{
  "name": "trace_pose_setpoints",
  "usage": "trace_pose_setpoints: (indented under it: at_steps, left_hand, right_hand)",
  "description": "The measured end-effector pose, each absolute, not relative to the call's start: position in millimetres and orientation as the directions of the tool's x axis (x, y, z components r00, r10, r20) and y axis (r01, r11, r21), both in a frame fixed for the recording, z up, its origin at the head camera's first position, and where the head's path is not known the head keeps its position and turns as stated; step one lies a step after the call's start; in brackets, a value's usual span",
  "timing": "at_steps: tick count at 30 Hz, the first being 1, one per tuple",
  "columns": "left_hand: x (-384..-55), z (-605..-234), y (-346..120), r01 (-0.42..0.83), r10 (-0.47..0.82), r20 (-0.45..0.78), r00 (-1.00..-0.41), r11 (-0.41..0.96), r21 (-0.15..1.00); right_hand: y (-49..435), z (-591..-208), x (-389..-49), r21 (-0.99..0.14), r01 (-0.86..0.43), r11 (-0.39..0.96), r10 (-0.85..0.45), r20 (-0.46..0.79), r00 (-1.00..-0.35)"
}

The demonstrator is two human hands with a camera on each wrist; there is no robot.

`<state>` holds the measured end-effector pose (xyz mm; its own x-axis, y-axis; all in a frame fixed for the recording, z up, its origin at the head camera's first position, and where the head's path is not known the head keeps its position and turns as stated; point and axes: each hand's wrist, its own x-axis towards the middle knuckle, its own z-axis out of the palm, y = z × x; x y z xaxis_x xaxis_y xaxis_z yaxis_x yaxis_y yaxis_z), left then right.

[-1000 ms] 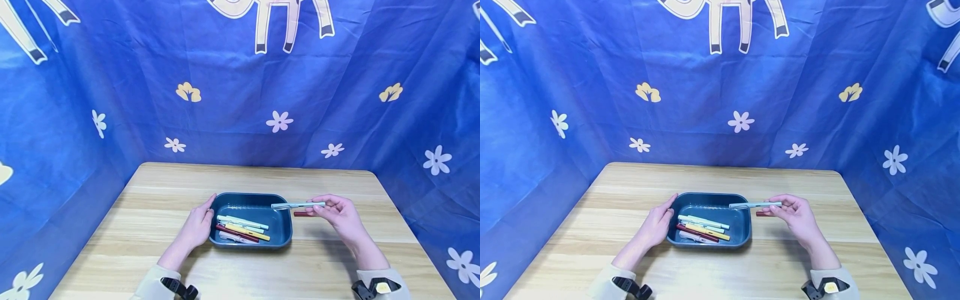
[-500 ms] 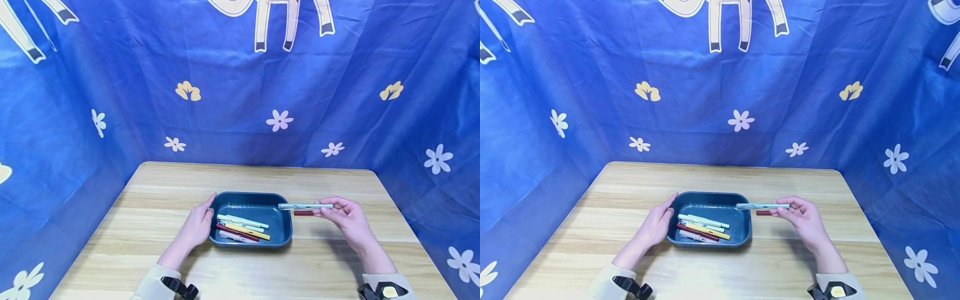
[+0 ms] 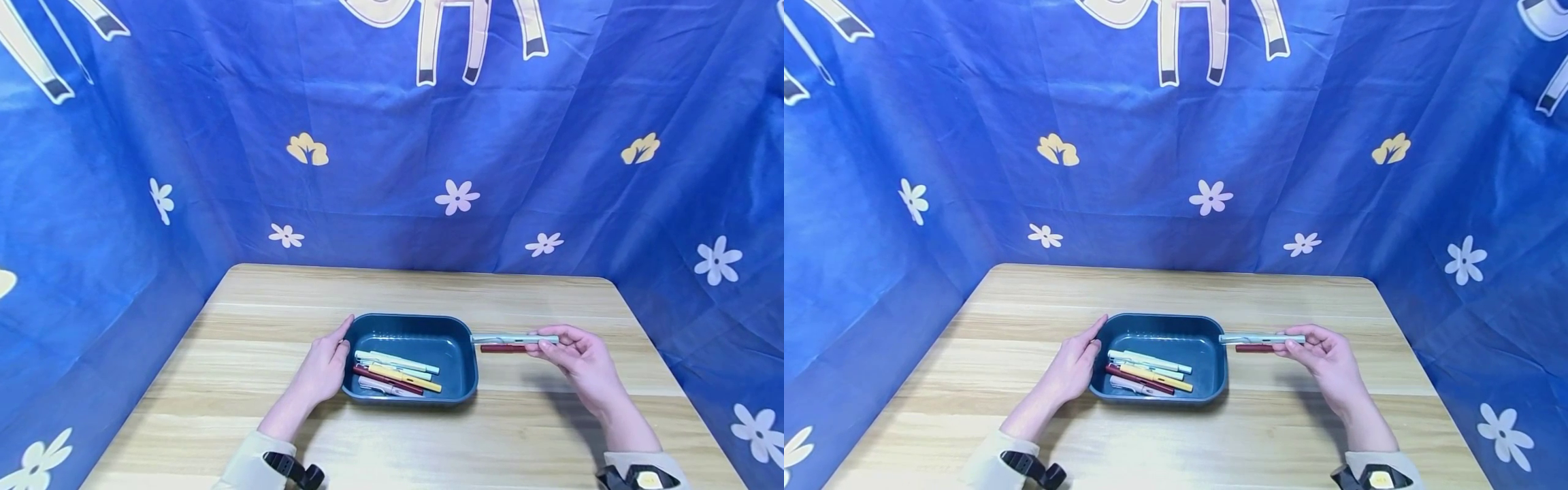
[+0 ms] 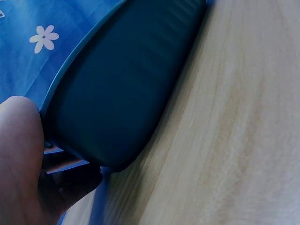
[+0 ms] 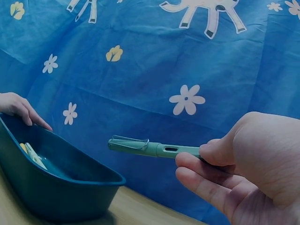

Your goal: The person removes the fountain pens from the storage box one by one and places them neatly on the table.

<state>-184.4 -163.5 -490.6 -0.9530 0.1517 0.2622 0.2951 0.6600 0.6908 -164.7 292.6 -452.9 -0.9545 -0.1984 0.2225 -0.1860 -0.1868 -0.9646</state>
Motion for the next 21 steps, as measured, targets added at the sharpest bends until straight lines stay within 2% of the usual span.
trace_pose_setpoints:
  at_steps: [8,21]
  left_hand:
    - [-184,-490,-163,0.29,0.149,0.257,-0.955,0.654,0.698]
    - [-184,-489,-163,0.296,0.155,0.259,-0.953,0.655,0.695]
  right_hand:
    - [304,-457,-165,-0.965,-0.169,-0.198,-0.176,0.205,-0.963]
    - [318,-478,-168,-0.979,-0.139,-0.146,-0.172,0.163,-0.972]
